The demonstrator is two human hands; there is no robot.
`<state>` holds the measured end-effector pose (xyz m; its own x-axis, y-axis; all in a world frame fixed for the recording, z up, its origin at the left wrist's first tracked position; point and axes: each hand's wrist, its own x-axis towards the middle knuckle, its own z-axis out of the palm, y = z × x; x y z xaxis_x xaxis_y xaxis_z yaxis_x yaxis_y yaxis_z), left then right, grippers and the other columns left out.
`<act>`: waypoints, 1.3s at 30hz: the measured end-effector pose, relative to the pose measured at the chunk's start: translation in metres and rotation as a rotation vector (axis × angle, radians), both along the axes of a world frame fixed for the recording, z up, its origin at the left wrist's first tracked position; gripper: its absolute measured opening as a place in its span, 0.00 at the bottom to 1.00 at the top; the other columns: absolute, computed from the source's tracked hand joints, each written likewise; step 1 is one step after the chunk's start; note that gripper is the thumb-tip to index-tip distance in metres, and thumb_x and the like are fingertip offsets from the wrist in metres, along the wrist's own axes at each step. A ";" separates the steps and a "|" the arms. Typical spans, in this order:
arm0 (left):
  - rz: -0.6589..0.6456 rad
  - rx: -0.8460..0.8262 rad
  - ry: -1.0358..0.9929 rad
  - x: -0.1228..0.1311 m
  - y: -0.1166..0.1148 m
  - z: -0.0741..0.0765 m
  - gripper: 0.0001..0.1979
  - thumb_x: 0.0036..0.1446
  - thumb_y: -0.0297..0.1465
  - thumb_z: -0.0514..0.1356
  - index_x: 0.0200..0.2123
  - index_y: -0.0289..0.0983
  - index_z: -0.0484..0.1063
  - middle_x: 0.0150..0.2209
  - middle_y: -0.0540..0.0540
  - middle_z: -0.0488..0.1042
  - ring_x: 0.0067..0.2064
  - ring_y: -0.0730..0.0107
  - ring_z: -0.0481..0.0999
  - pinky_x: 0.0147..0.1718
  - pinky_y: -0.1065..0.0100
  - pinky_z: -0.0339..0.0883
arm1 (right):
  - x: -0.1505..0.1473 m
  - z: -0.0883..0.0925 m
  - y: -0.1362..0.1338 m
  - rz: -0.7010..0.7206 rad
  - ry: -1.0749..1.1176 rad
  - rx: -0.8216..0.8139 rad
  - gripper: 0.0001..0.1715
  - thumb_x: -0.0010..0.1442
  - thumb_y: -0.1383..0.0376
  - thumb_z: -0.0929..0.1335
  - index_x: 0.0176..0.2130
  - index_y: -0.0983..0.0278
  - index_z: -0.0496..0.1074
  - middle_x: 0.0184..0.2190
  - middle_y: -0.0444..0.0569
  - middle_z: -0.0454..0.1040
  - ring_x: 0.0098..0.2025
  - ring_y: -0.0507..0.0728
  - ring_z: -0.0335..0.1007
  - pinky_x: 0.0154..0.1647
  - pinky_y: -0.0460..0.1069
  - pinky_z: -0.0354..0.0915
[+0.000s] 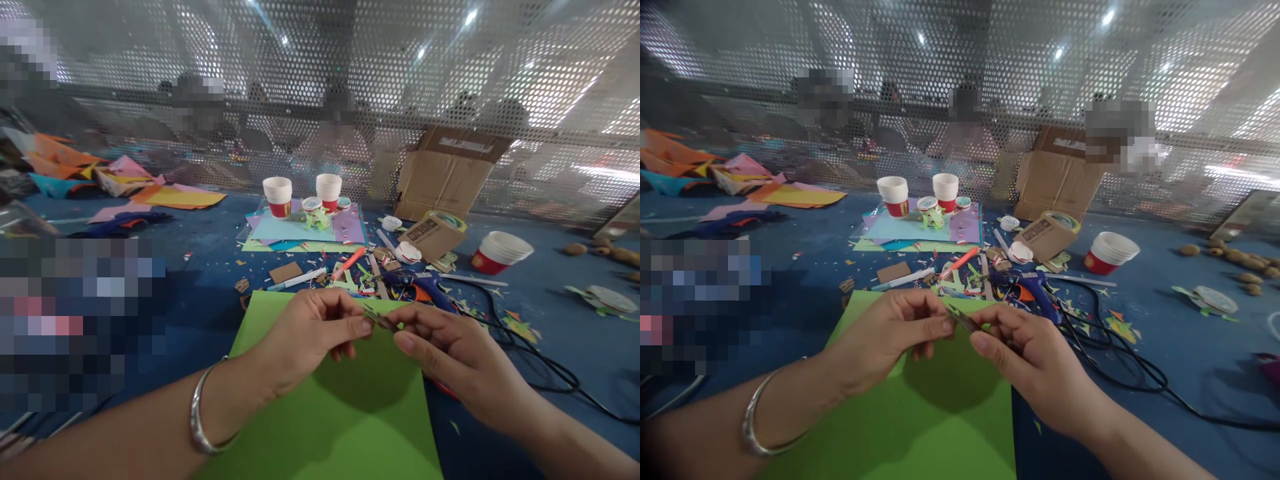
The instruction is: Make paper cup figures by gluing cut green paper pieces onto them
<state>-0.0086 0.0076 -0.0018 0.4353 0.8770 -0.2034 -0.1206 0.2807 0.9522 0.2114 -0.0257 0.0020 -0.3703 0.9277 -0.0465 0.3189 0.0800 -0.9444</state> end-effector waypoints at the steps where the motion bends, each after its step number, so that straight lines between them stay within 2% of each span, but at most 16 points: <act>1: -0.008 0.005 0.012 -0.001 0.001 0.000 0.17 0.46 0.39 0.76 0.29 0.34 0.75 0.23 0.54 0.74 0.21 0.82 0.70 0.19 0.77 0.57 | 0.000 0.001 -0.001 0.006 0.000 0.001 0.22 0.69 0.50 0.68 0.49 0.64 0.76 0.28 0.42 0.70 0.28 0.49 0.60 0.26 0.44 0.57; 3: -0.023 0.009 0.036 -0.003 0.002 0.001 0.15 0.46 0.36 0.76 0.29 0.34 0.75 0.21 0.55 0.72 0.21 0.82 0.68 0.20 0.77 0.56 | 0.000 0.001 -0.001 0.015 -0.013 0.007 0.21 0.69 0.50 0.68 0.49 0.63 0.77 0.27 0.43 0.70 0.27 0.49 0.59 0.24 0.44 0.55; 8: -0.039 -0.010 0.071 -0.006 0.003 0.002 0.15 0.46 0.35 0.76 0.28 0.35 0.75 0.21 0.55 0.72 0.21 0.82 0.68 0.21 0.76 0.55 | 0.000 0.000 -0.001 0.023 -0.042 -0.053 0.23 0.68 0.47 0.68 0.50 0.63 0.76 0.23 0.38 0.62 0.20 0.46 0.48 0.18 0.45 0.44; 13: -0.037 -0.053 0.054 -0.005 0.003 0.002 0.15 0.45 0.36 0.76 0.27 0.35 0.75 0.22 0.54 0.73 0.21 0.83 0.65 0.21 0.75 0.52 | 0.000 -0.002 -0.001 0.028 -0.005 -0.092 0.24 0.68 0.47 0.68 0.50 0.64 0.75 0.24 0.37 0.60 0.20 0.46 0.46 0.17 0.45 0.42; 21: -0.022 -0.169 -0.033 -0.002 0.001 -0.001 0.13 0.41 0.30 0.76 0.24 0.35 0.75 0.22 0.53 0.76 0.21 0.83 0.64 0.22 0.75 0.52 | 0.000 -0.005 -0.001 0.032 -0.031 -0.053 0.23 0.70 0.48 0.66 0.50 0.62 0.74 0.24 0.38 0.61 0.22 0.47 0.47 0.19 0.45 0.43; 27: -0.029 -0.189 -0.024 -0.002 0.002 0.000 0.13 0.41 0.30 0.77 0.25 0.35 0.75 0.23 0.53 0.76 0.21 0.83 0.65 0.22 0.75 0.52 | 0.001 -0.005 -0.002 0.035 -0.029 -0.063 0.23 0.70 0.47 0.66 0.49 0.62 0.74 0.23 0.38 0.58 0.21 0.47 0.44 0.18 0.45 0.43; 34: -0.038 -0.164 -0.029 -0.003 0.002 0.000 0.13 0.46 0.34 0.76 0.26 0.35 0.77 0.26 0.51 0.78 0.23 0.82 0.68 0.24 0.75 0.56 | 0.001 -0.007 0.001 0.006 0.026 -0.087 0.22 0.70 0.47 0.65 0.48 0.62 0.72 0.21 0.36 0.55 0.19 0.46 0.43 0.17 0.45 0.41; 39: 0.001 -0.143 -0.073 -0.001 0.002 0.001 0.16 0.43 0.35 0.78 0.28 0.35 0.76 0.24 0.53 0.76 0.26 0.79 0.72 0.25 0.75 0.58 | 0.001 -0.005 0.001 -0.007 0.006 -0.025 0.23 0.69 0.46 0.66 0.49 0.62 0.72 0.25 0.39 0.63 0.24 0.48 0.52 0.23 0.45 0.50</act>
